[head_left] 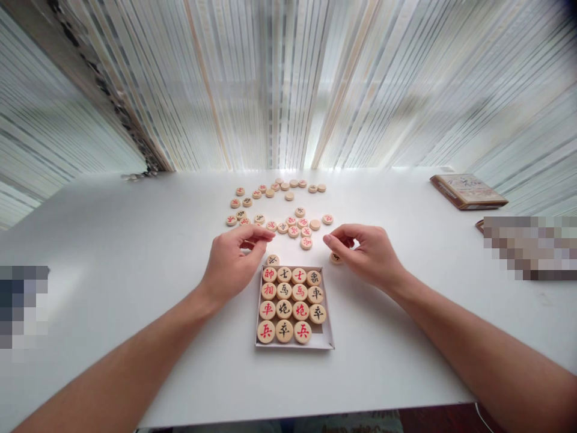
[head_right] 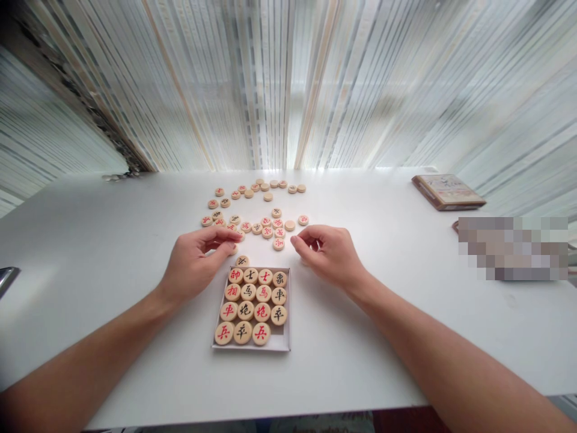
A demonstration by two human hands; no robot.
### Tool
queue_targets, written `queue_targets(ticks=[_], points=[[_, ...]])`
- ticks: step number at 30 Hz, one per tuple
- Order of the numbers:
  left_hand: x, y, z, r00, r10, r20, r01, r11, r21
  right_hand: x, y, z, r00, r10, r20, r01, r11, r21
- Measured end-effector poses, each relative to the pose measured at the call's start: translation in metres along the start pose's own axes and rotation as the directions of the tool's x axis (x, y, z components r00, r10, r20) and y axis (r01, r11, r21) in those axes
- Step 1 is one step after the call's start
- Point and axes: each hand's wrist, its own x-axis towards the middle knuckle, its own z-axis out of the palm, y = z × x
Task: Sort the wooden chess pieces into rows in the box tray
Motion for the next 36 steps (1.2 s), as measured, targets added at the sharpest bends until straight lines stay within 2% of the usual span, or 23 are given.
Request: queue_targets(ticks=[3, 9, 12, 15, 19, 23, 27, 36], points=[[0.002, 0.000, -0.002, 0.999, 0.035, -0.026, -0.034, 0.999, 0.019, 0.002, 0.004, 0.001, 1.000, 0.023, 0.011, -0.023, 1.000, -0.012], [0.004, 0.001, -0.004, 0.997, 0.069, -0.041, -0.067, 0.997, 0.030, 0.001, 0.004, 0.004, 0.998, -0.026, 0.064, 0.026, 1.000, 0.000], [0.004, 0.000, -0.004, 0.997, 0.065, -0.042, -0.063, 0.997, 0.046, 0.000, 0.004, 0.005, 0.985, -0.123, 0.124, 0.126, 0.992, -0.020], [0.004, -0.001, -0.004, 0.997, 0.065, -0.040, -0.063, 0.996, 0.057, -0.002, 0.006, 0.006, 0.953, -0.235, 0.193, 0.262, 0.956, -0.130], [0.002, -0.001, -0.002, 0.997, 0.062, -0.034, -0.060, 0.996, 0.062, -0.004, 0.005, 0.005, 0.923, -0.294, 0.249, 0.353, 0.905, -0.238], [0.001, 0.000, -0.002, 0.998, 0.061, -0.020, -0.060, 0.996, 0.063, -0.004, 0.004, 0.003, 0.915, -0.336, 0.224, 0.381, 0.901, -0.205], [-0.001, 0.000, -0.002, 0.997, 0.072, -0.018, -0.071, 0.995, 0.071, -0.003, 0.008, 0.004, 0.928, -0.336, 0.162, 0.363, 0.912, -0.189], [-0.004, 0.003, 0.001, 0.992, 0.122, 0.013, -0.123, 0.989, 0.080, -0.003, 0.012, 0.007, 0.924, -0.279, 0.261, 0.333, 0.922, -0.195]])
